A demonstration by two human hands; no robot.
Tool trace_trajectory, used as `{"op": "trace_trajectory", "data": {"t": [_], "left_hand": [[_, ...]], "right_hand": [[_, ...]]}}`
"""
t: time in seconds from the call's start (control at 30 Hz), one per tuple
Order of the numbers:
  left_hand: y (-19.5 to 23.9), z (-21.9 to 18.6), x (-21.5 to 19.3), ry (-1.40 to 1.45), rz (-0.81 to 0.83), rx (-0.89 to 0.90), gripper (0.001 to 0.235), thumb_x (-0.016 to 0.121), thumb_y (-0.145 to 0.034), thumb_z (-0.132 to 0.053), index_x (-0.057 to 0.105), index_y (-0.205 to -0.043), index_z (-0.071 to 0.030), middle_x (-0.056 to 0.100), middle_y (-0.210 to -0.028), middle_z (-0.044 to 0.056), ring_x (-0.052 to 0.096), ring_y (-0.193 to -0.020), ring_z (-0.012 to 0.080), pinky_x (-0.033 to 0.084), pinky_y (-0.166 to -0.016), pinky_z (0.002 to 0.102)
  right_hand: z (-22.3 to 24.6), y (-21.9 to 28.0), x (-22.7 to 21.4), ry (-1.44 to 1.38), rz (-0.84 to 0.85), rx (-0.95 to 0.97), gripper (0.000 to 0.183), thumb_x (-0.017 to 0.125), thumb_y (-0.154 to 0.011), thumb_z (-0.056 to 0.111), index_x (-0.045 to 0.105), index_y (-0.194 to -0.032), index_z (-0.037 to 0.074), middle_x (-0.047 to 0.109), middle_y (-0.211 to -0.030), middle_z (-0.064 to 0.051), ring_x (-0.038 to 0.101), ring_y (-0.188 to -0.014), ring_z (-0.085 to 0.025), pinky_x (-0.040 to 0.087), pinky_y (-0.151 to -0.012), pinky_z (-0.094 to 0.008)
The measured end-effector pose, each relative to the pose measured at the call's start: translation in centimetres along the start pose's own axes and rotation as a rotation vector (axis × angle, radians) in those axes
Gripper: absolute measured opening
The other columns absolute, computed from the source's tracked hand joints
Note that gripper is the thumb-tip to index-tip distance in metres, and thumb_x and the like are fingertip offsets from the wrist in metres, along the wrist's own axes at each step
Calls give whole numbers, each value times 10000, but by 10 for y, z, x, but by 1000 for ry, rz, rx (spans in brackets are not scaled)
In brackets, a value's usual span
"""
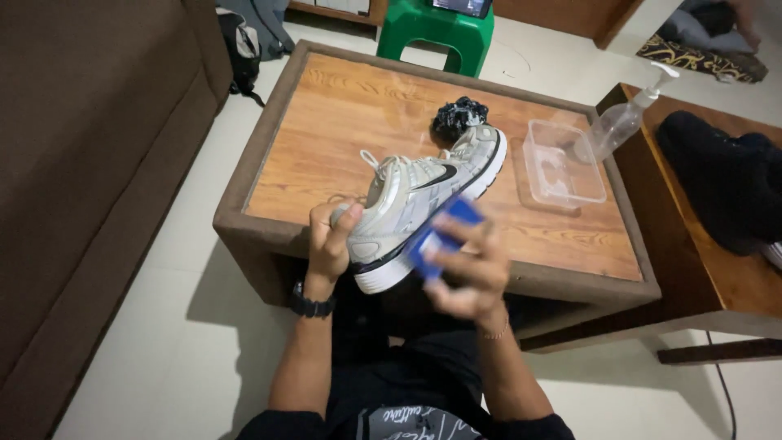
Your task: The person cleans a white sneaker by scrubbing the upper and sole with a blue brush and wiping it with a cloth. They hold the shoe in their left hand while scrubbing with their right hand, occasionally switching to the cloth to wipe away residue.
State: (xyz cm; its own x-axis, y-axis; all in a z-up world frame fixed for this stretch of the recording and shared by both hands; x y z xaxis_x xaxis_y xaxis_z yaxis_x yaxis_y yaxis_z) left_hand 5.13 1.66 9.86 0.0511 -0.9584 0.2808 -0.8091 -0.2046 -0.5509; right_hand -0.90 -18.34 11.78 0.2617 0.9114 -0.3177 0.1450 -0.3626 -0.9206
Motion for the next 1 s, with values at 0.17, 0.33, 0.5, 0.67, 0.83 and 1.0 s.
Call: {"op": "trace_trajectory", "data": {"t": [0.17,0.33,0.5,0.67,0.83,1.0], "left_hand": [[2,18,-5,7,9,7,445,595,-952,-259,387,-565,-188,303,-519,-95,279,-536,32,285,-532,188],[5,24,-5,19,3,-3,437,606,-945,-257,402,-565,-186,319,-527,-96,285,-537,34,292,-534,196],[9,29,-10,1,-97,16,390,606,-941,-272,448,-598,-174,340,-563,-90,310,-567,32,297,-543,203],[12,9,-7,-41,-148,53,368,601,-944,-297,498,-627,-139,371,-588,-74,337,-607,45,334,-576,211],[31,27,-14,-117,-240,77,299,608,-955,-319,571,-745,-109,431,-676,-9,406,-693,88,377,-654,256],[32,23,-7,-66,-161,118,623,702,-879,-463,429,-1271,-62,562,-1051,111,552,-1011,201,447,-954,395]], "right_hand": [[-34,8,-6,6,21,236,232,811,-789,256,741,-995,334,741,-1150,-59,626,-1160,-418,355,-1116,-667],[-2,-5,5,-5,29,481,243,792,-779,323,796,-1001,223,724,-1236,-114,613,-1264,-342,188,-1256,-521],[-12,-3,6,-8,158,459,384,723,-785,440,705,-1149,318,674,-1318,-14,530,-1395,-347,107,-1338,-610],[-8,-12,8,2,112,501,296,777,-767,346,758,-1040,234,692,-1272,-57,595,-1242,-336,261,-1231,-653],[-4,-6,15,-133,111,382,223,745,-778,513,788,-942,369,741,-1218,-1,559,-1292,-465,98,-1258,-628],[-29,4,2,-25,62,507,290,740,-812,427,785,-1001,213,735,-1200,-117,634,-1202,-410,201,-1216,-629]]}}
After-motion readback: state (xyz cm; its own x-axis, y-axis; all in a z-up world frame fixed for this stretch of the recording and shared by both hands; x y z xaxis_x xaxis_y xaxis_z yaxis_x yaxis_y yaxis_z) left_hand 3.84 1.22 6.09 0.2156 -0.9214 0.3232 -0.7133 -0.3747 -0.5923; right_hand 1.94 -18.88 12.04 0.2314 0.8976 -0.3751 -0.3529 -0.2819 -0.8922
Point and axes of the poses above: each hand's wrist, its own y-axis away from the middle knuckle, its own x-axis out of the palm, z = x × y, the point moved 9 cm from there along -y, towards the middle knuckle
